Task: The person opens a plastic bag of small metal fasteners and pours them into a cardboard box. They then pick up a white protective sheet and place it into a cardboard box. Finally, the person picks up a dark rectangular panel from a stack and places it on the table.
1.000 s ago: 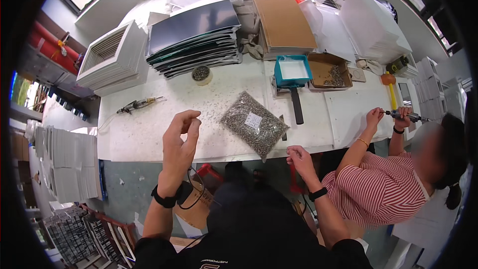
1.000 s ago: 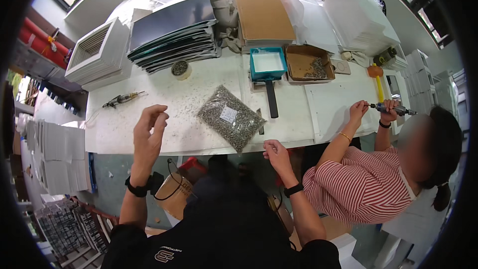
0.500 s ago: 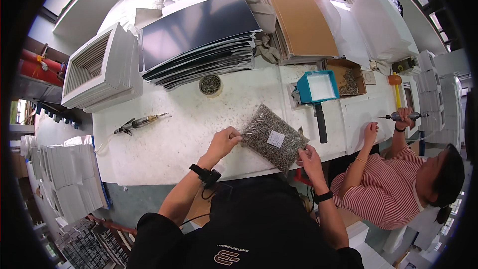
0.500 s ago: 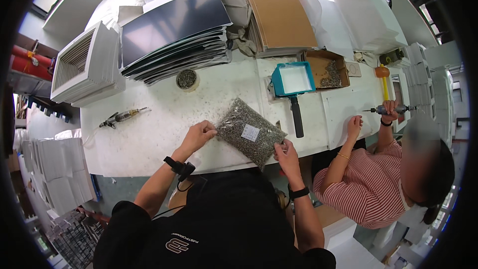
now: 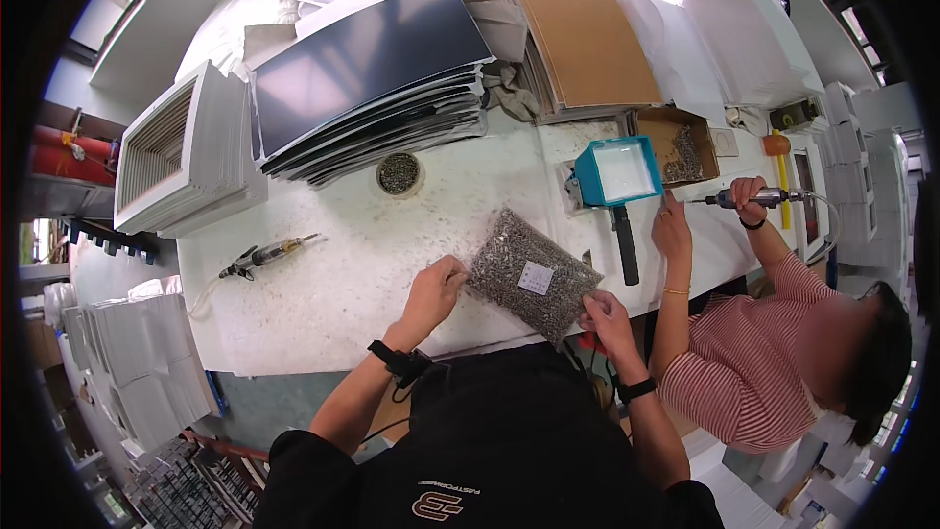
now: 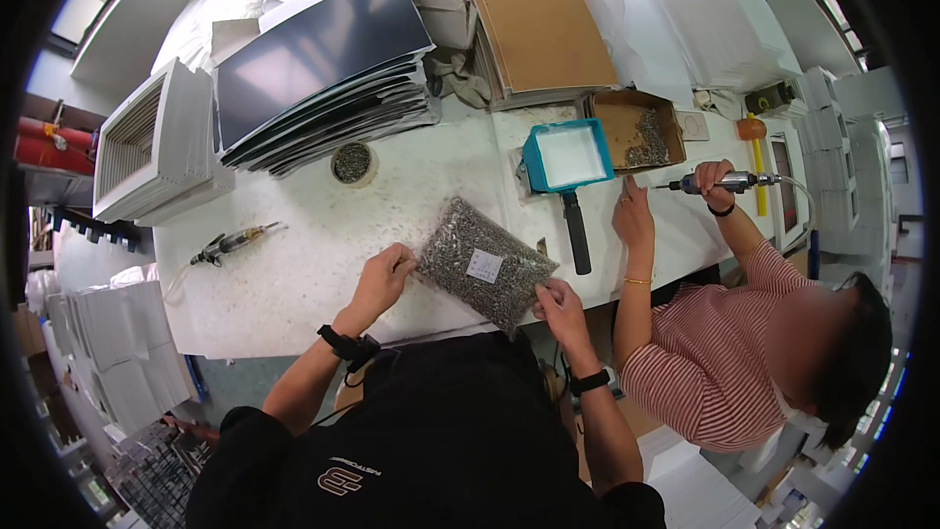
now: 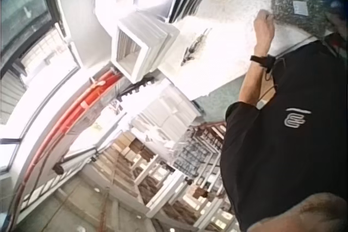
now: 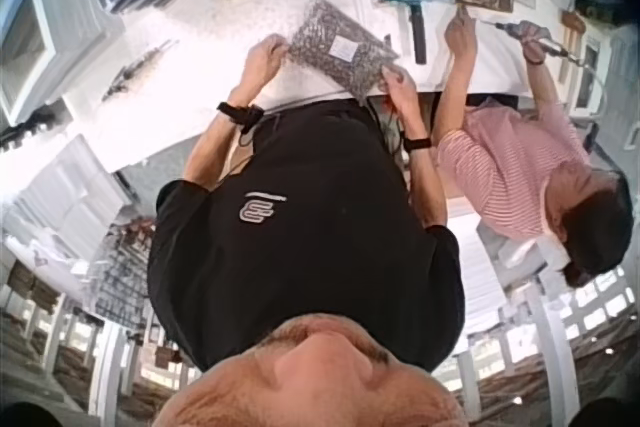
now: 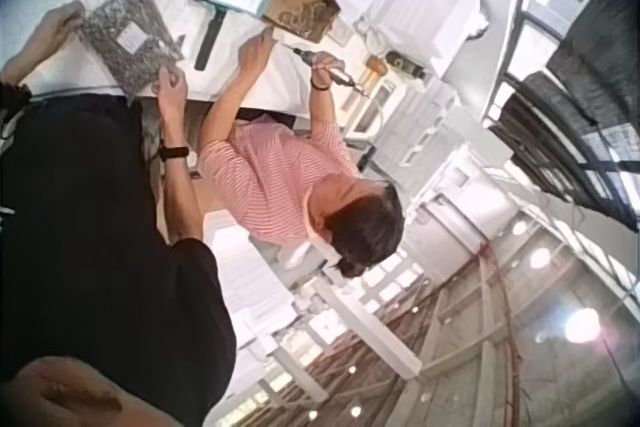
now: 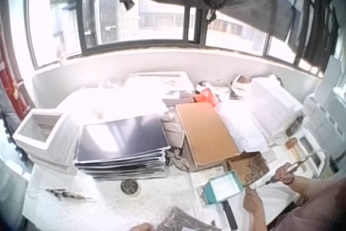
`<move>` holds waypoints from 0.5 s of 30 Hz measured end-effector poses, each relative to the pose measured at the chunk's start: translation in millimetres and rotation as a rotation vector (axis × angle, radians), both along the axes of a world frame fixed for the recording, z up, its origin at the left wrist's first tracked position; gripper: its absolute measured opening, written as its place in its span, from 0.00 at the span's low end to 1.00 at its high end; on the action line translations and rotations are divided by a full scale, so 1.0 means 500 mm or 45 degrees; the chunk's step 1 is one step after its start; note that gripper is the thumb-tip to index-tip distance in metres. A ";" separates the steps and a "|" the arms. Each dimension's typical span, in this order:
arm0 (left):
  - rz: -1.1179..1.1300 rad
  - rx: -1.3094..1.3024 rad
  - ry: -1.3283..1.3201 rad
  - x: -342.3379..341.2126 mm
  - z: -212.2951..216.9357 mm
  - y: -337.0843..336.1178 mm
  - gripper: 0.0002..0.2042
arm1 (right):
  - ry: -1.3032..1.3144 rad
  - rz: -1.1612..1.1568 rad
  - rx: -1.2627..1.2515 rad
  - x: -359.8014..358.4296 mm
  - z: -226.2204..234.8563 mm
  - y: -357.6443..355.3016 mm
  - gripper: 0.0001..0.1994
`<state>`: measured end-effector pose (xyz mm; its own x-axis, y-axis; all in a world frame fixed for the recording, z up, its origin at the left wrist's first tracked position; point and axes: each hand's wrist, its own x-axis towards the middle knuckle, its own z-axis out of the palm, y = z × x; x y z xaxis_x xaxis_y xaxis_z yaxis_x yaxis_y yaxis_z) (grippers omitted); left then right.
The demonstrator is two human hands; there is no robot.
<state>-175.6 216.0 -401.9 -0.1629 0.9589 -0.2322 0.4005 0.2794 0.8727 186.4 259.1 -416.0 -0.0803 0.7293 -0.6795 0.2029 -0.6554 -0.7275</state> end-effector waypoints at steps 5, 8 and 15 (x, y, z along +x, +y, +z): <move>0.100 -0.162 0.054 0.009 -0.051 -0.012 0.05 | -0.465 0.342 0.432 0.022 0.005 -0.001 0.20; 0.220 -0.203 -0.036 0.014 -0.068 -0.024 0.05 | -0.761 0.523 0.874 -0.013 0.066 0.009 0.19; 0.397 -0.327 -0.419 0.016 -0.086 -0.036 0.08 | -0.559 0.708 1.244 -0.138 0.109 0.069 0.21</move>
<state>-167.8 198.0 -445.2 -0.3105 0.7817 -0.5409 -0.0200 0.5635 0.8258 117.5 293.6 -361.3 -0.4474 0.8897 0.0913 0.6368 0.3886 -0.6660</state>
